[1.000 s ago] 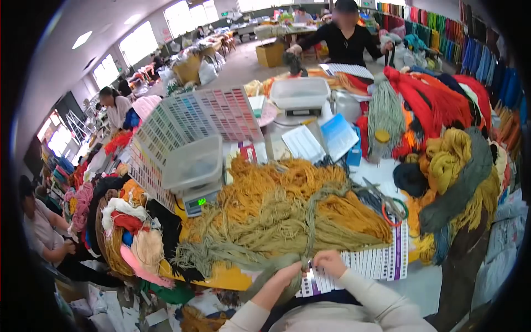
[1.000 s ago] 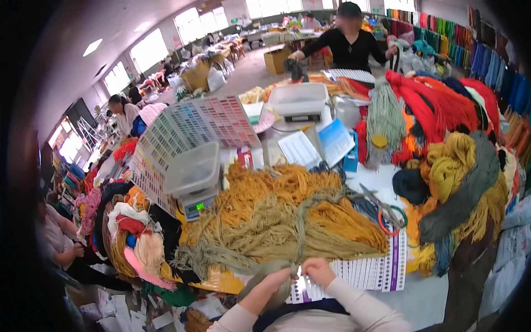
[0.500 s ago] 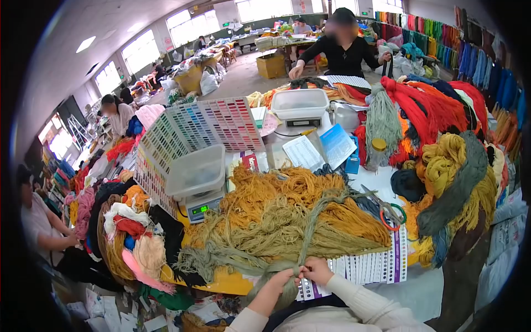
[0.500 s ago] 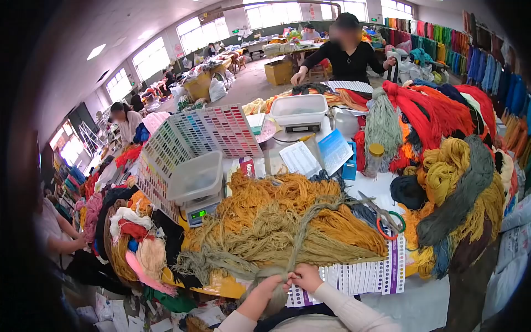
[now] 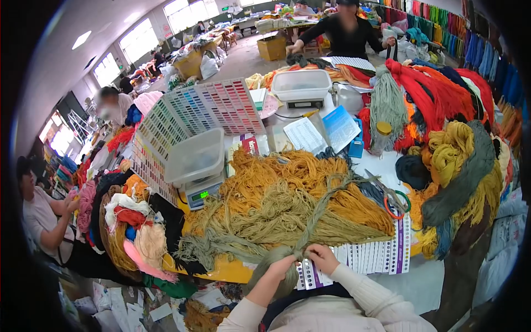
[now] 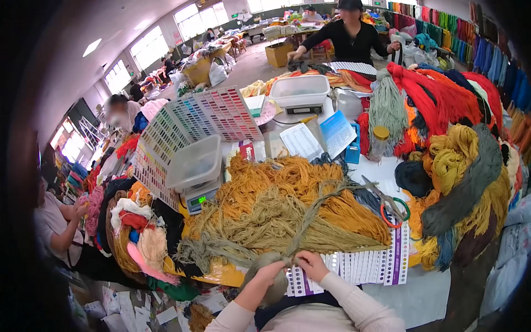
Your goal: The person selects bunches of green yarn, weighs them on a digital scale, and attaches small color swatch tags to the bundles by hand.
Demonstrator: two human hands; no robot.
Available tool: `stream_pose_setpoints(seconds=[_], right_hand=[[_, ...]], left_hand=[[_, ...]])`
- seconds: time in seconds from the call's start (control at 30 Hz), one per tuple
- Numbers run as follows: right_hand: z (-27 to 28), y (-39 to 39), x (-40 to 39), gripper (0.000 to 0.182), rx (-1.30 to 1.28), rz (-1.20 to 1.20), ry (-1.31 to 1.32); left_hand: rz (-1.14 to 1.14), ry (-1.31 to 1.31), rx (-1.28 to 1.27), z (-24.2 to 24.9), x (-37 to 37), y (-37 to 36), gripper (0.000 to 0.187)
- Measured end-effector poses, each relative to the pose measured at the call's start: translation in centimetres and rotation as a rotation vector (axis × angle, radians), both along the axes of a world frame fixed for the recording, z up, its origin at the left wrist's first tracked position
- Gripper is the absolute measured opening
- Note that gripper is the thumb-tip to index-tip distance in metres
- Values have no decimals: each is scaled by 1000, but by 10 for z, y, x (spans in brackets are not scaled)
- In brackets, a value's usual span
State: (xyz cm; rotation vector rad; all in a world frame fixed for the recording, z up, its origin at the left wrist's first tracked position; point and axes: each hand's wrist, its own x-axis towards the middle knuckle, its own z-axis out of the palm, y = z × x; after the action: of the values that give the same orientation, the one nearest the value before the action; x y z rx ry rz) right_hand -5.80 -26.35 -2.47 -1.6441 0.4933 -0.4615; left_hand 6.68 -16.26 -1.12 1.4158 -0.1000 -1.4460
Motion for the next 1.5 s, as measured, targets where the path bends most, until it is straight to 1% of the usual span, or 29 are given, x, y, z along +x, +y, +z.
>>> stream_pose_setpoints(seconds=[0.03,0.1,0.13,0.17,0.23,0.27,0.33,0.37,0.4,0.43,0.47,0.5,0.53,0.57,0.6,0.67,0.73,0.8,0.87,0.9,1.0,1.03,1.1,1.2,1.23,1.33,1.4,1.43,1.5], right_hand=[[1,-1,1,7,-8,-8,9],[1,1,3,12,43,-38,80],[1,0,2,13,-22,-28,81],[3,-2,2,15,-81,-17,84],[-3,-2,3,15,-193,-32,13],[-10,0,4,15,-245,-58,-59],[-15,-2,4,11,-249,-25,17],[-16,-2,4,11,-222,-11,50],[-17,-2,3,10,-198,8,85],[-15,-3,4,10,-319,-3,64],[-12,-2,6,10,-442,-14,36],[-6,-1,6,10,-428,7,79],[-2,-1,7,10,-422,25,117],[-3,-2,7,11,-432,30,107],[-5,-2,7,11,-447,33,96],[-8,-3,7,12,-481,43,74],[-11,-3,7,14,-512,64,59],[-16,-2,7,16,-497,45,6],[-16,-3,6,15,-443,29,-24],[-13,-5,7,14,-470,22,-33],[-12,-5,6,12,46,-25,-4],[-12,-5,6,12,11,-70,-27],[-11,-1,6,12,-53,-166,-68],[-20,0,7,17,301,-195,-76],[-18,0,7,21,172,-173,-65],[-4,-2,7,31,-209,-101,36],[3,2,8,37,-454,-21,194],[-7,5,11,39,-487,-33,221],[-4,7,10,40,-511,-45,246]], left_hand=[[-9,2,102,1,2,0,12],[108,94,67,-5,4,2,12],[171,140,56,-7,5,6,13],[222,192,29,11,3,7,13],[393,443,0,20,4,11,9],[361,564,-160,9,16,24,6],[342,786,-494,1,43,54,5],[543,366,-389,24,47,59,8],[608,424,-317,37,63,75,8],[538,169,-388,50,80,90,10],[633,156,-351,50,107,105,12],[777,170,-490,68,117,114,15],[816,359,-564,67,146,133,16],[1155,-145,-347,68,159,126,11],[938,-190,-272,66,170,147,13],[1057,-510,67,58,162,131,20],[602,-823,-23,56,102,93,20],[330,-778,-107,53,46,60,18],[220,-786,-252,40,8,35,16],[125,-781,-254,24,0,30,13],[-112,-794,-137,-3,-11,20,11],[-189,-803,-74,-6,-11,17,11],[-137,-644,-3,-10,-7,11,11],[-137,-452,89,-13,3,7,11],[-152,-397,117,-12,7,9,11],[116,-270,244,32,22,13,14],[132,2,88,37,55,48,19],[283,-274,309,49,63,60,20],[280,-218,174,67,113,110,22]])
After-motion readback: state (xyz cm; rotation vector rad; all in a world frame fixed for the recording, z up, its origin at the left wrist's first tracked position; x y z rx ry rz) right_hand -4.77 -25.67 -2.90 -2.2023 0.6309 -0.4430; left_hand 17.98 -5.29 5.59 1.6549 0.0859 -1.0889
